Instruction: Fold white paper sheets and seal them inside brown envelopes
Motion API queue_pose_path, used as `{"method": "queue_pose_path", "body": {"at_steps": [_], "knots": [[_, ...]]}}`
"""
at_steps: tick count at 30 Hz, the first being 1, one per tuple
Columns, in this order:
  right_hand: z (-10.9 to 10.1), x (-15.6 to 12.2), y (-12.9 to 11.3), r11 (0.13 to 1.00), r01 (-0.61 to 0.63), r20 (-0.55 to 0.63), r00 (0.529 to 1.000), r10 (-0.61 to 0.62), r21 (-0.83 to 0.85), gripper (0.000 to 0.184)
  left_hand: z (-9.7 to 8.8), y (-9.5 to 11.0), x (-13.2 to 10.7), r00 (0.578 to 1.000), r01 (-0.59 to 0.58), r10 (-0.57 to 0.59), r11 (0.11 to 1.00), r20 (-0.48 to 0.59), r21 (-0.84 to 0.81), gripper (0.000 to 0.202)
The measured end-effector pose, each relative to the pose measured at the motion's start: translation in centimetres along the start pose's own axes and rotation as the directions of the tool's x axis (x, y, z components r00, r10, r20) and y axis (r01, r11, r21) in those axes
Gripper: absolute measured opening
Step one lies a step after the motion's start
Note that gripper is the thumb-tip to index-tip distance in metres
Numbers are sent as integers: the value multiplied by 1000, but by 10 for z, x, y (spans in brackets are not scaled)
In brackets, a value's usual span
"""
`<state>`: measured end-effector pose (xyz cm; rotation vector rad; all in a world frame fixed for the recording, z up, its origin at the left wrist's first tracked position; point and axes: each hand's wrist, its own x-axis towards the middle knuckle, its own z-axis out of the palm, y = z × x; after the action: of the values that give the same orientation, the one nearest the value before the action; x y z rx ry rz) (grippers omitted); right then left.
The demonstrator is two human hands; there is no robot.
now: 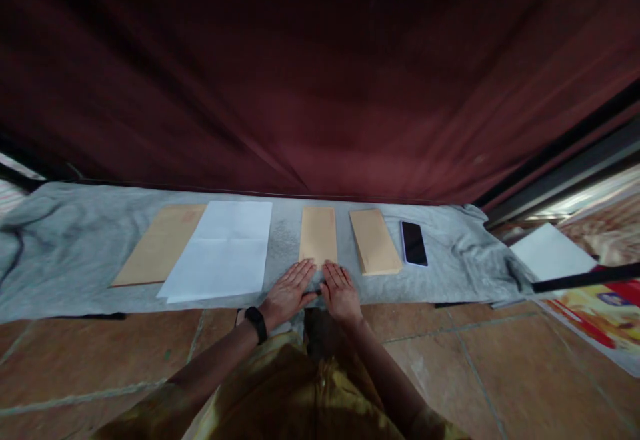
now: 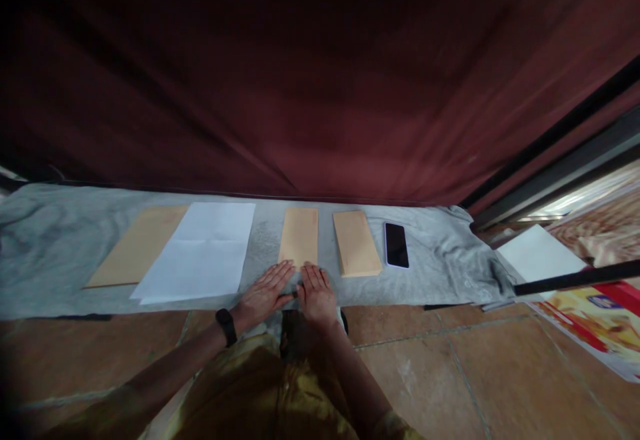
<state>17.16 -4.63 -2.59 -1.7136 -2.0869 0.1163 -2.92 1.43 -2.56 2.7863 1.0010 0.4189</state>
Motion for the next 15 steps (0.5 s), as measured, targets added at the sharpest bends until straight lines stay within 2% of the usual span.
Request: {"method": "queue_pose_path", "body": {"at_steps": [7,15], "knots": [[-2,-6,7,1000,-16,-41,999,15,-10,50,-2,-4,-10,999,23,-22,999,-33,37,70],[-3,-12,11,994,-107,-111,988,103,-26,50,-6,-5,-18,996,62,-55,993,-65,103,70]]}}
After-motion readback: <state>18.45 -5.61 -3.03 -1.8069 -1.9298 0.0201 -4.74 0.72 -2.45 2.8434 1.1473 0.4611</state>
